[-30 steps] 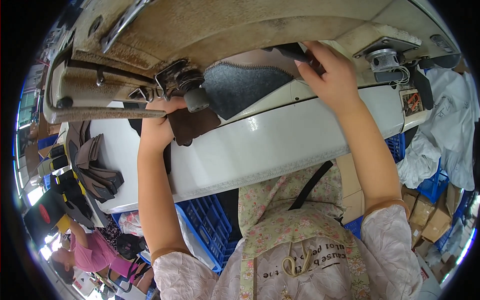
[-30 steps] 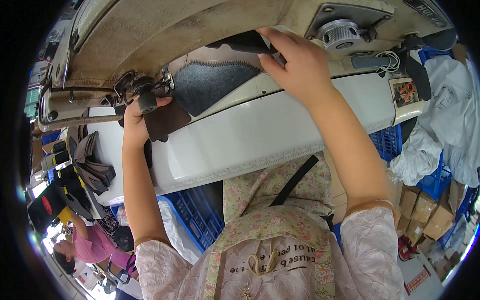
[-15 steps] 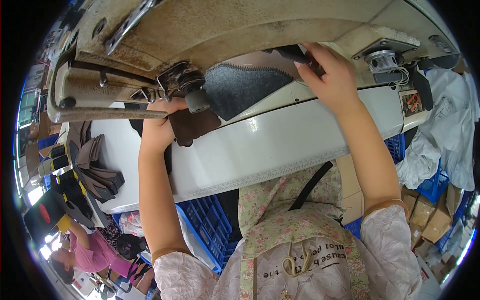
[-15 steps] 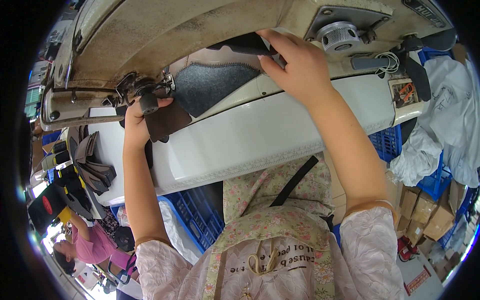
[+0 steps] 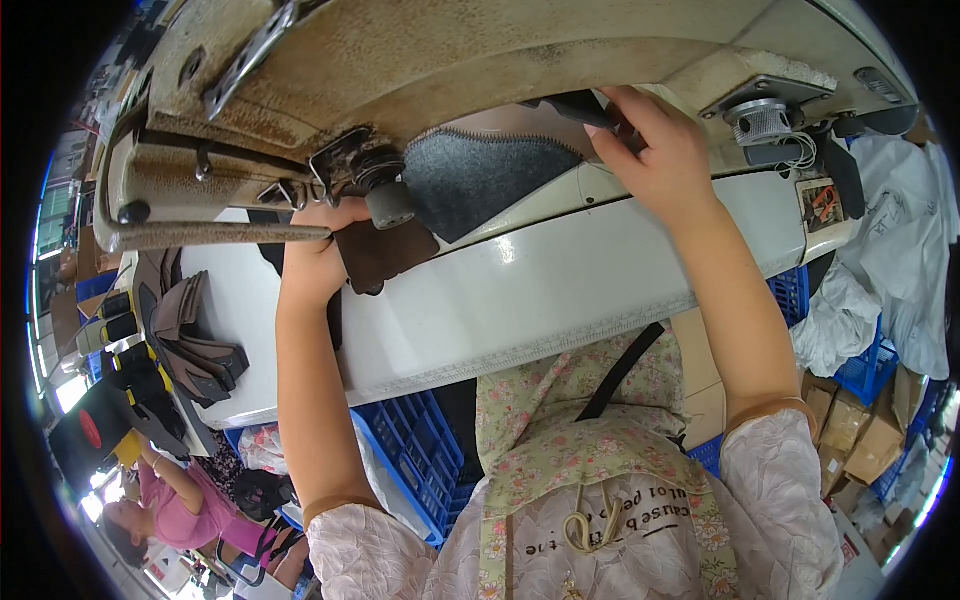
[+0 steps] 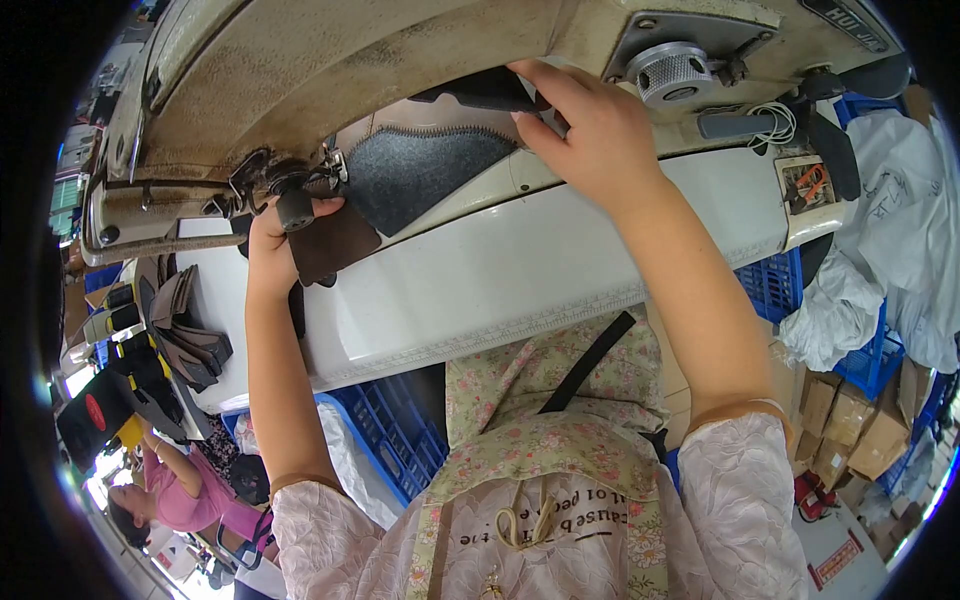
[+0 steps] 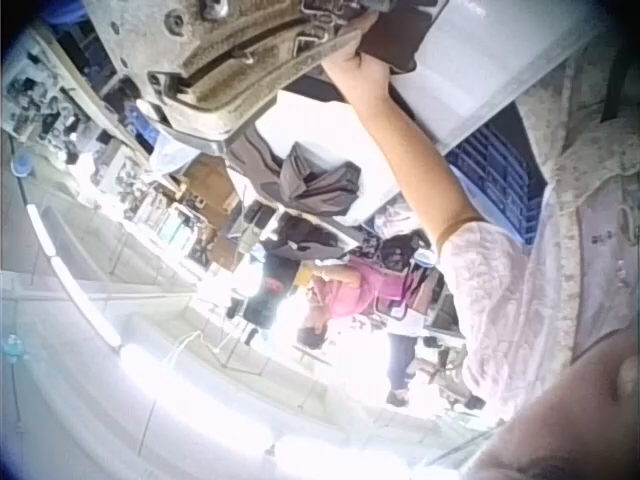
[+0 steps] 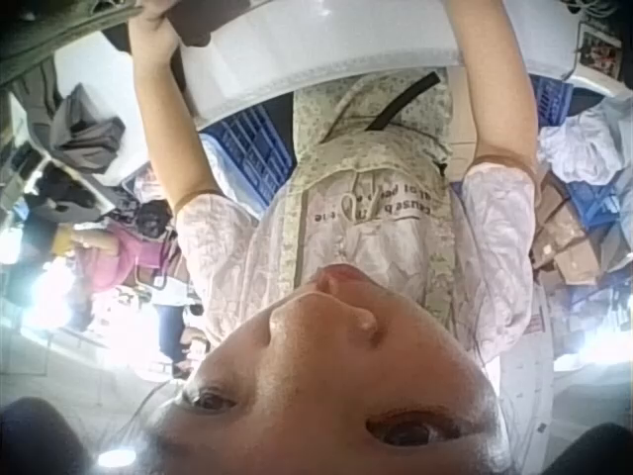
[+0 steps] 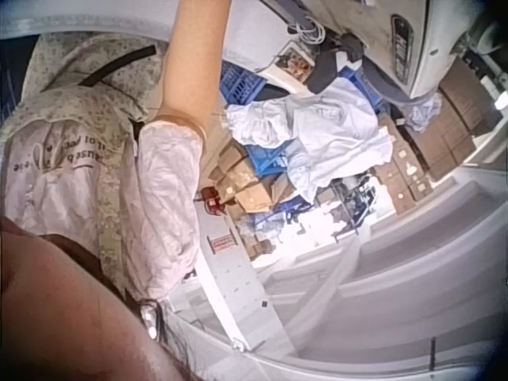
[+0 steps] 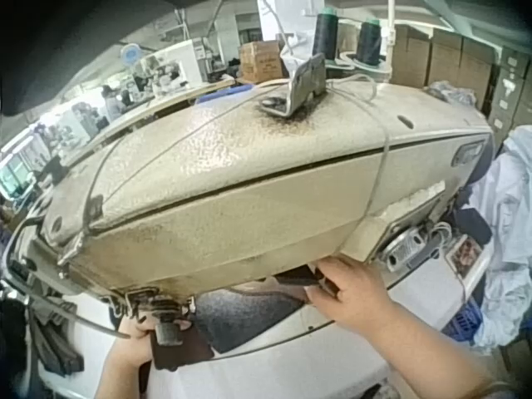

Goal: The recorder is using an industrial sewing machine to stitch together pieces of brown and black leather/synthetic material for shoe uppers.

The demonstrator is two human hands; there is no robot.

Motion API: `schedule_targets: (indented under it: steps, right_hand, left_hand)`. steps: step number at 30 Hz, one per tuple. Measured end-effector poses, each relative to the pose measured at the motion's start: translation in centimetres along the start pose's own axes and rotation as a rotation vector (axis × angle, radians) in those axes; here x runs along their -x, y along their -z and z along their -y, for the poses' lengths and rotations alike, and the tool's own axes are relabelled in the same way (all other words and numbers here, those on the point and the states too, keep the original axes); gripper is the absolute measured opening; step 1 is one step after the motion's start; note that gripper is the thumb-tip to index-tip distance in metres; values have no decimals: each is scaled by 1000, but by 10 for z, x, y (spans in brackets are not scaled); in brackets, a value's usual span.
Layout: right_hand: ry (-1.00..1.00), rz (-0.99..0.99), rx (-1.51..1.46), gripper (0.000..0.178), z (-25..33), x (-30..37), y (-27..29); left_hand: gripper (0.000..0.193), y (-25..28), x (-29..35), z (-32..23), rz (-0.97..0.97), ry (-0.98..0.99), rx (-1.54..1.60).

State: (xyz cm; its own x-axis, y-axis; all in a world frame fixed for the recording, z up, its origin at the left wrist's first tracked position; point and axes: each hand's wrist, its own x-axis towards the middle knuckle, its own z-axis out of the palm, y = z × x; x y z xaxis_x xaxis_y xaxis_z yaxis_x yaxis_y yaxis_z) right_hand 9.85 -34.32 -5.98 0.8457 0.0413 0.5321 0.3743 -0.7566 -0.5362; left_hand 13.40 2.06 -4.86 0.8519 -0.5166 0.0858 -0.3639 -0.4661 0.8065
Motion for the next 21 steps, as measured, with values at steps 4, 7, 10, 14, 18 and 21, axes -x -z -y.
schedule_targets:
  steps: [4, 7, 10, 14, 18, 21]
  right_hand:
    - [-1, -6, -6, 41, 0, 0, 0]
    - [0, 0, -2, 41, 0, 0, 0]
    - [6, 4, 4, 42, -2, -1, 1]
    - [15, -6, 5, 42, -3, -1, 2]
    - [36, -33, -51, 35, 6, -2, 10]
    - [239, -69, 34, 25, 18, 6, 22]
  left_hand:
    - [22, 0, 0, 3, 2, -35, -40]
    - [22, 0, -1, 0, 6, -20, -70]
    - [22, -1, 0, 1, -2, 4, -46]
    - [23, 0, 0, 3, 8, 1, -23]
    - [28, 0, 0, -7, -11, -44, -130]
    - [33, -1, 9, -23, -58, -129, -325]
